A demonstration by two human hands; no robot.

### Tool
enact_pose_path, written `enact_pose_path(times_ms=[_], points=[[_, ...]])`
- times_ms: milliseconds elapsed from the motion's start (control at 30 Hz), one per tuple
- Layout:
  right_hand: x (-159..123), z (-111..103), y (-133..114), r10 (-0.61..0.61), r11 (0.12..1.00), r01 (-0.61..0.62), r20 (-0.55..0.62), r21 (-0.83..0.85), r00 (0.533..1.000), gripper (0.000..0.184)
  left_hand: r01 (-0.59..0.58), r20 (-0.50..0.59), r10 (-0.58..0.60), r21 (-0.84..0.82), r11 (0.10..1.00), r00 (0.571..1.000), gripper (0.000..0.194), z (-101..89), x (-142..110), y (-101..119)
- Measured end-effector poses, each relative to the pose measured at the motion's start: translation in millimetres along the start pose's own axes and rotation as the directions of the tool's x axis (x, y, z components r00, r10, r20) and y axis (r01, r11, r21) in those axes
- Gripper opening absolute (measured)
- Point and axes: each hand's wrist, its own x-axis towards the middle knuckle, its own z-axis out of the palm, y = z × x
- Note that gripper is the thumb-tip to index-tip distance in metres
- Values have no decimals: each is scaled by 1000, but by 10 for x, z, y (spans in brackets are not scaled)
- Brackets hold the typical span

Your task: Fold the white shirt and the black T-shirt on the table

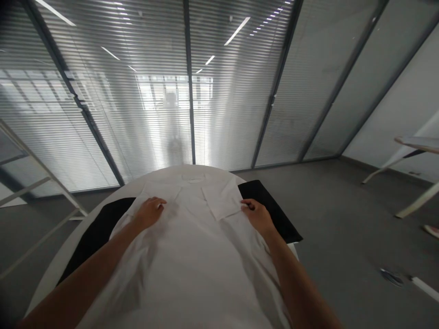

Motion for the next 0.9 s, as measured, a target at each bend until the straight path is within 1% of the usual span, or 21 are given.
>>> enact_pose_path(times_ms=[33,100,167,200,267,300,333,400,433,500,567,633,700,767,800,867,900], points=[[-18,-22,-43,3,998,-4,22,59,1000,39,4,-10,-5,-87,996,1000,29,3,-48,66],[-88,-80,-157,12,975,-34,102,218,995,45,-1,-3,0,-245,970,1000,25,6,-164,243],[-196,-151,-294,49,932,-124,222,341,974,55,-21,18,30,-357,934,999,24,-4,-272,487],[-257,-188,-363,75,914,-181,286,362,955,60,-32,29,47,-406,913,998,23,-13,-311,633],[-377,-255,-486,130,902,-272,390,335,912,65,-30,68,77,-526,850,995,25,-26,-333,966],[-431,-282,-536,153,903,-298,418,309,895,67,3,112,79,-596,803,991,26,-24,-314,1143],[-481,-304,-575,171,907,-312,428,284,888,69,51,166,81,-664,746,983,29,-14,-274,1321],[-571,-329,-622,198,916,-317,412,245,889,73,181,275,55,-756,629,960,33,34,-144,1658],[-615,-333,-628,209,922,-317,403,222,891,72,223,304,37,-771,597,952,34,71,-62,1810],[-710,-330,-604,228,941,-308,406,142,885,64,257,322,-1,-754,604,947,35,161,116,2071],[-822,-319,-542,234,964,-267,410,23,882,52,257,320,-22,-716,649,947,37,256,288,2272],[-949,-312,-471,202,979,-178,394,-98,897,42,262,332,-27,-689,676,943,45,346,438,2424],[-1081,-317,-424,134,983,-71,390,-172,911,36,262,351,-32,-633,729,936,56,431,555,2538],[-1204,-338,-414,79,980,9,430,-200,899,40,259,382,-39,-546,797,923,61,515,640,2620],[-1261,-356,-417,67,978,31,457,-205,887,46,257,398,-40,-510,821,917,60,555,671,2650],[-1366,-409,-420,62,975,56,510,-213,858,57,264,422,-38,-492,830,906,55,627,718,2681],[-1415,-444,-412,56,974,70,531,-214,846,58,269,426,-36,-503,821,904,51,654,734,2683]])
